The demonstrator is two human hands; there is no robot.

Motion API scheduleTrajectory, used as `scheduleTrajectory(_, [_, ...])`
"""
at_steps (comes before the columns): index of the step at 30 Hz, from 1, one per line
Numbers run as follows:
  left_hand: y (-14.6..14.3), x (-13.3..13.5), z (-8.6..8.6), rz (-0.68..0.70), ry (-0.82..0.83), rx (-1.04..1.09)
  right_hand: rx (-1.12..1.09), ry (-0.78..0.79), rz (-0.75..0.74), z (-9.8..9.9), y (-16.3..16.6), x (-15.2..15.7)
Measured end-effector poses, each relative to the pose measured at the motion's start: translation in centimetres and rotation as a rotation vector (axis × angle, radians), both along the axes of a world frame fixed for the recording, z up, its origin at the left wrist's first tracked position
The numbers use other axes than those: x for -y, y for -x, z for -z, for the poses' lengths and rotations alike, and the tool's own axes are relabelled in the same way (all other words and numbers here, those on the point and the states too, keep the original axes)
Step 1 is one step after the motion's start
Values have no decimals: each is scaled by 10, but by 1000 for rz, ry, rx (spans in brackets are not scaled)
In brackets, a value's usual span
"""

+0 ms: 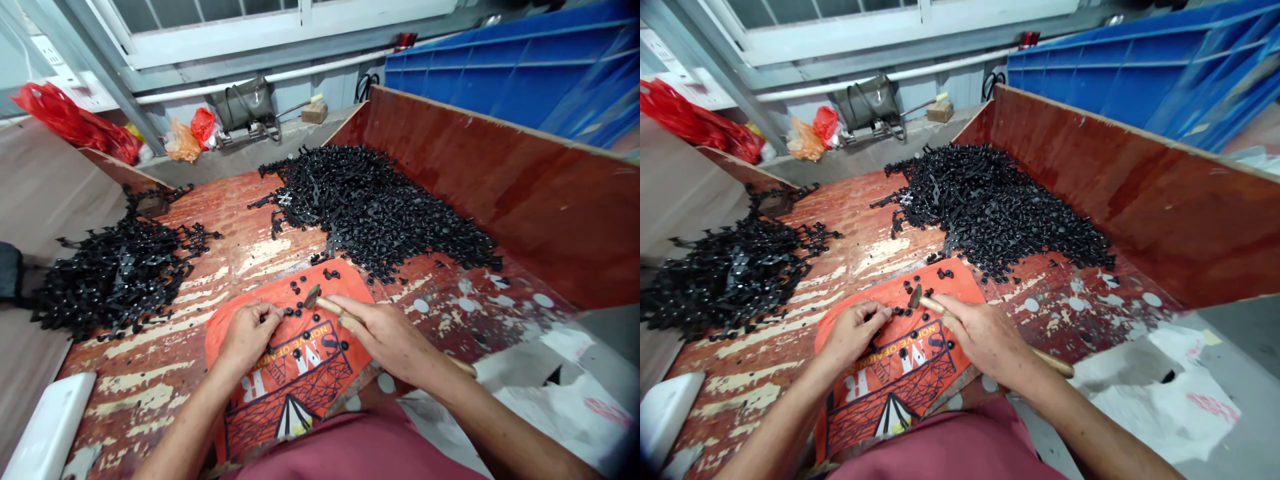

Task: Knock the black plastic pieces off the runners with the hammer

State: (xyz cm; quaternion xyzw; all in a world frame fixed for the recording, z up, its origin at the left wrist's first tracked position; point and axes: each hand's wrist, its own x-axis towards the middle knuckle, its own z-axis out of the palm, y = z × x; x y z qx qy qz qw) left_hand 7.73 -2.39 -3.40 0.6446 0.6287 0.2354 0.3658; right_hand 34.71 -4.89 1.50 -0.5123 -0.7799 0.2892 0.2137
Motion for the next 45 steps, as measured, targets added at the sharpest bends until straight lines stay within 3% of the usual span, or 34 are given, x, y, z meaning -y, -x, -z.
scheduleTrajectory(13, [-3, 2, -7, 43, -56, -113, 92, -30, -29, 4, 7, -1])
scheduleTrajectory(22, [-3, -3, 1, -3, 89, 66, -18, -115, -71, -12, 20, 3])
scheduleTrajectory(25, [-5, -1, -1, -17, 69, 89, 8, -174, -38, -9, 26, 4])
scheduleTrajectory(29, [-10, 3, -10, -25, -37, 4, 206, -166, -86, 3, 29, 3])
scheduleTrajectory(33, [-14, 5, -15, -22, -78, -119, 142, -209, -59, 5, 31, 3])
scheduleTrajectory(36, [-12, 4, -13, -3, -61, -137, 233, -174, -82, 6, 35, 4])
scheduleTrajectory(39, [-7, 3, -14, 1, 10, -1, 238, -132, -84, 5, 35, -1])
scheduleTrajectory(45, [-15, 8, -42, -249, 243, 710, -137, -28, 62, -11, 29, -10])
